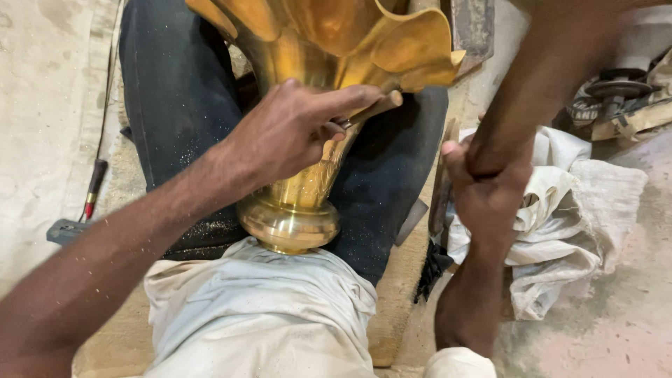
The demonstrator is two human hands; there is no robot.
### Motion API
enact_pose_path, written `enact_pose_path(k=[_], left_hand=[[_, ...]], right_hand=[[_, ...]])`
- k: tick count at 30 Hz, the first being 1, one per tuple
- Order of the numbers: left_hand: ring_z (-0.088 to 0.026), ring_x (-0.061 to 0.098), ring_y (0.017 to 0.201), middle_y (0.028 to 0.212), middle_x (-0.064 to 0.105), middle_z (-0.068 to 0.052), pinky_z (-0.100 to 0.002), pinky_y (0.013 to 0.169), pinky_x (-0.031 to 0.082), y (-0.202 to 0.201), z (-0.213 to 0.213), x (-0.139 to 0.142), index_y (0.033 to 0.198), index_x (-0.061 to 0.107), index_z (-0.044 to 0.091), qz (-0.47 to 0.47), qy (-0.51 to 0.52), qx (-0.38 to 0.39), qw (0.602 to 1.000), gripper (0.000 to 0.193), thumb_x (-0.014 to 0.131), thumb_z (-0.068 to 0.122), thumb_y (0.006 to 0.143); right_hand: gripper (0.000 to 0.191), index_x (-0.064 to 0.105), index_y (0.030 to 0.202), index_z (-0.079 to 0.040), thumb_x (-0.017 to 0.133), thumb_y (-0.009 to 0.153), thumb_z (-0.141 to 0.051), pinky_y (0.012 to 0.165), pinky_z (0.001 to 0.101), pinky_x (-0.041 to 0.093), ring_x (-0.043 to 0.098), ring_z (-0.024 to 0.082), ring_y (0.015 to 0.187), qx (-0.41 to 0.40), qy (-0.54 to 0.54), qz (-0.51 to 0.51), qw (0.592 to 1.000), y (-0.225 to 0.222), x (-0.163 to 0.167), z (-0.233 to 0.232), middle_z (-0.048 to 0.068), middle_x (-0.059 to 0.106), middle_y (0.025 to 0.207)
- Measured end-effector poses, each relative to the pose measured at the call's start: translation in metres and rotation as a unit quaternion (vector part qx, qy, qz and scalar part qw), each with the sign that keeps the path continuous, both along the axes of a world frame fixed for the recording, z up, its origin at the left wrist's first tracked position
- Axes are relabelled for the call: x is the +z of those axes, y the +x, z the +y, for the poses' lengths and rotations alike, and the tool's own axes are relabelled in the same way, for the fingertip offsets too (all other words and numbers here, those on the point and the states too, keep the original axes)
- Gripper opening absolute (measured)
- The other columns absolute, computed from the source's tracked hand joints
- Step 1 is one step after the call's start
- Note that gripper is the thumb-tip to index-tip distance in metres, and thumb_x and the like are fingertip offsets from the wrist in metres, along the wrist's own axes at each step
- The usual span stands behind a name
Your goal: The person sits on the floor with a large flared brass vase held between their legs and hammers a small metal punch against the vase surface with a wooden mallet, working a decorative pattern into the brass. They reposition the punch repeatedly along the vase body while striking it.
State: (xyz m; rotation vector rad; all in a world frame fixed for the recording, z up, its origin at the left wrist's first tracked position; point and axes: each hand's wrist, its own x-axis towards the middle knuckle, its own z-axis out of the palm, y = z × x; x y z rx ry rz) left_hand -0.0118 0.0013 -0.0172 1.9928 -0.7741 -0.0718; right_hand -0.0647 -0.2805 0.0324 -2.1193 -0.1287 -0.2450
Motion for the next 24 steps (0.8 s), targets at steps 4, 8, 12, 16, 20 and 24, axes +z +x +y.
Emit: enact_pose_path(k=[4,8,12,16,20,24], left_hand=[[-0.024,0.079,0.083,0.101,0.079,-0.015,-0.038,0.074,0.067,0.008,-0.004,0.008,0.139,0.061,0.012,-0.006,0.024,-0.028,0.999,0.060,0.066,-0.011,0.083],[-0.025,0.078,0.079,0.095,0.079,-0.014,-0.040,0.068,0.066,0.011,-0.009,0.015,0.136,0.062,0.013,0.024,0.091,-0.045,0.995,0.053,0.068,-0.006,0.087],[-0.025,0.078,0.074,0.091,0.080,-0.013,-0.043,0.068,0.065,0.010,-0.002,0.016,0.136,0.062,0.014,0.034,0.090,-0.061,0.994,0.054,0.070,-0.006,0.086],[-0.025,0.079,0.089,0.101,0.078,-0.017,-0.036,0.070,0.068,0.011,0.008,0.013,0.137,0.058,0.009,0.001,-0.011,-0.072,0.997,0.060,0.068,-0.014,0.082],[-0.025,0.079,0.086,0.094,0.078,-0.016,-0.038,0.067,0.066,0.010,0.007,0.010,0.136,0.057,0.009,0.009,0.007,-0.069,0.998,0.059,0.069,-0.013,0.082],[-0.026,0.078,0.081,0.088,0.077,-0.016,-0.042,0.066,0.065,0.008,0.003,0.008,0.136,0.057,0.010,0.012,0.045,-0.064,0.997,0.055,0.071,-0.008,0.086]], right_hand=[[0.046,0.060,0.128,-0.003,0.080,0.087,-0.002,0.083,0.0354,0.058,0.071,0.021,0.087,-0.021,-0.233,-0.013,0.972,-0.018,-0.013,-0.004,0.011,0.070,0.099],[0.044,0.061,0.130,-0.001,0.079,0.089,-0.003,0.079,0.0330,0.058,0.070,0.016,0.088,-0.041,-0.175,0.036,0.983,-0.031,-0.035,-0.010,0.005,0.067,0.100],[0.044,0.057,0.125,0.001,0.088,0.096,-0.007,0.082,0.0297,0.055,0.063,0.013,0.086,-0.080,-0.038,0.028,0.996,-0.038,-0.049,-0.015,0.004,0.063,0.098],[0.049,0.056,0.135,-0.001,0.085,0.096,-0.002,0.081,0.0258,0.053,0.061,0.011,0.084,-0.085,0.067,0.039,0.993,-0.038,-0.051,-0.015,0.002,0.063,0.095],[0.043,0.055,0.127,-0.002,0.082,0.095,0.000,0.073,0.0265,0.055,0.064,0.011,0.076,-0.082,0.134,0.022,0.987,-0.029,-0.045,-0.011,0.001,0.063,0.088],[0.040,0.062,0.128,0.001,0.078,0.091,0.007,0.079,0.0297,0.056,0.071,0.015,0.093,0.009,-0.259,-0.032,0.965,-0.017,-0.035,-0.011,0.010,0.070,0.095]])
